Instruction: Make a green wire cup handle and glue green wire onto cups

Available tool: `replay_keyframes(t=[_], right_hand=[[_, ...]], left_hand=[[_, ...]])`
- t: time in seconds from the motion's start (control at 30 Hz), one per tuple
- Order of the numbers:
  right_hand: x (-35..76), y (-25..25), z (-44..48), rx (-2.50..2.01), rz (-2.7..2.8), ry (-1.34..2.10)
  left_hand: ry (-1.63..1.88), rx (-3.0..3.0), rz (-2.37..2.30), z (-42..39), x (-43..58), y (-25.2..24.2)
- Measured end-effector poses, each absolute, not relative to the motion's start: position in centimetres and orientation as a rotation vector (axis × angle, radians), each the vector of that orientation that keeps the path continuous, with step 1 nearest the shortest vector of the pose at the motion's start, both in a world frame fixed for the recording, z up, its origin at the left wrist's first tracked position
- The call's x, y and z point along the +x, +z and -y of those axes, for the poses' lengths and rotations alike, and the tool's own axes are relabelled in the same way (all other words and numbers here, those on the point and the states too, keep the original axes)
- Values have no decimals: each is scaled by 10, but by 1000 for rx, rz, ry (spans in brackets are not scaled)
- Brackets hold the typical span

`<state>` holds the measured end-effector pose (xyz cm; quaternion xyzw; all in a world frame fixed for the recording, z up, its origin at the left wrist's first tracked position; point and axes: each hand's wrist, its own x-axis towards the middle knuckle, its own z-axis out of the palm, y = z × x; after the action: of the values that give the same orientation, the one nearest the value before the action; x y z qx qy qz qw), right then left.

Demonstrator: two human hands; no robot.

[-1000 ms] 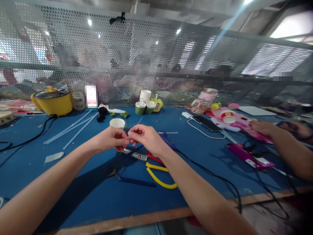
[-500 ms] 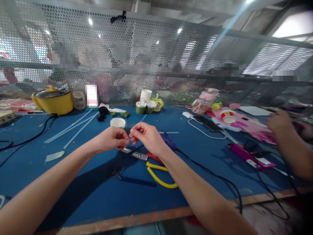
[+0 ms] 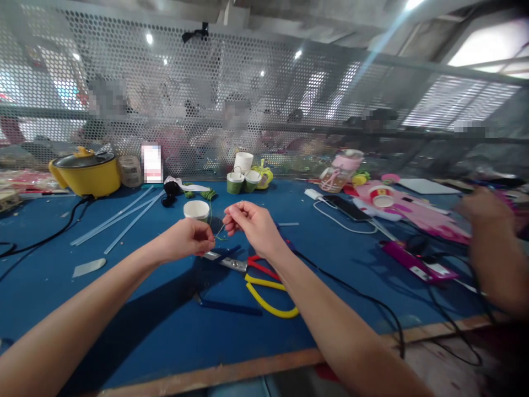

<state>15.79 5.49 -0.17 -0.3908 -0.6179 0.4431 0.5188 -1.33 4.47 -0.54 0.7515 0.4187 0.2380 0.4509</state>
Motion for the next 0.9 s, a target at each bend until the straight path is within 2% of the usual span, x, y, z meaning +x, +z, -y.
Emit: replay_keyframes(t=[0.27, 0.53, 0.9], right_hand=[[160, -4, -60, -922, 1393, 1135], [162, -2, -59, -848, 1325, 1292], [158, 1, -53, -875, 1421, 1334]], left_hand=[[547, 1977, -1064, -44, -15, -8], [520, 1753, -955, -40, -14, 0], [596, 1627, -925, -40, -13, 2]])
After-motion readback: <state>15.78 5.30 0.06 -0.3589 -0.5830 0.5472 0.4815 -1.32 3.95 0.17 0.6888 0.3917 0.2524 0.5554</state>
